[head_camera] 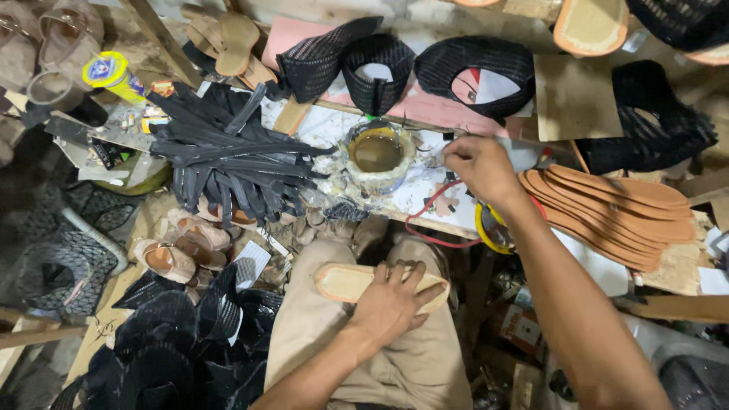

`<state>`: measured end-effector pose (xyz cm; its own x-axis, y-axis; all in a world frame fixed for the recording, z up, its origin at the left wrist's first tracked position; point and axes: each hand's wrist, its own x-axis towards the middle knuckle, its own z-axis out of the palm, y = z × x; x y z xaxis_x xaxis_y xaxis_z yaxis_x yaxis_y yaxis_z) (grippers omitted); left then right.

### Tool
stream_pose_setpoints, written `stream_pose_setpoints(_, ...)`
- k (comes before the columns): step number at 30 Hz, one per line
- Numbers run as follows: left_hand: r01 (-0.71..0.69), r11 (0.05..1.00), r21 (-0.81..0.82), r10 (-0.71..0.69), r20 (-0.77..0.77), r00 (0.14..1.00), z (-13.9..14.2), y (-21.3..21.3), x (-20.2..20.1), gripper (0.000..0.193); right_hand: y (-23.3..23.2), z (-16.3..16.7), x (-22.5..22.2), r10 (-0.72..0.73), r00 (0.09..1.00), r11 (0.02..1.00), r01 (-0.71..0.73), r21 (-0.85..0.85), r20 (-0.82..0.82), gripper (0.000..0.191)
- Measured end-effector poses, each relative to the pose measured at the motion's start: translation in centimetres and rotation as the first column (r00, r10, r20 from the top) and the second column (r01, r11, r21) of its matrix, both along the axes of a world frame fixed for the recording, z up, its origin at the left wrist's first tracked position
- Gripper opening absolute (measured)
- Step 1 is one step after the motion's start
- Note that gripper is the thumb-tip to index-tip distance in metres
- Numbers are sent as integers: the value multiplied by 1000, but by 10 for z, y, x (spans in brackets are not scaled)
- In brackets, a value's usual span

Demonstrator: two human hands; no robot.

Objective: The person sits on the floor of a shoe workshop and assembles shoes by hand. They apply glue from a container to the insole, fit the black woven upper over the insole, press the edges down, and use a hammer to tap and secure the upper to the sole, handling several shoe parts one at a time.

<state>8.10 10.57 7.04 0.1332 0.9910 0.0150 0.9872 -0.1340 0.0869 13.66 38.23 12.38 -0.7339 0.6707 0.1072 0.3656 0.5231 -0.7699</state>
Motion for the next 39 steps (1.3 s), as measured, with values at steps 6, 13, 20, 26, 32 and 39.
stream_pose_setpoints(6, 22, 998, -56, -22, -6, 1000, 2, 2, 0, 65, -27, -17, 34, -121, 943, 943, 11, -334, -310, 8)
stream_pose_setpoints(13, 60, 998, 26, -60, -3, 998, 9, -4, 16, 65, -40, -9, 39, -190, 907, 948, 70, -312, -375, 21)
stream_pose_setpoints(20, 69, 990, 126, -70, -1, 998, 10, -11, 11, 75, -93, -27, 77, -268, 862, 939, 133, -318, -430, 22)
stream_pose_setpoints(26, 16, 977, 213, -31, 68, 997, 7, -15, 9, 81, -123, -39, 95, -303, 841, 919, 133, -371, -448, 20)
stream_pose_setpoints(32, 58, 951, 304, -67, 17, 998, 6, -18, 4, 79, -203, -84, 132, -408, 800, 866, 186, -465, -440, 16)
stream_pose_setpoints(39, 80, 965, 249, -94, 42, 995, 9, -20, 5, 79, -241, -108, 116, -446, 793, 891, 439, -118, -415, 7)
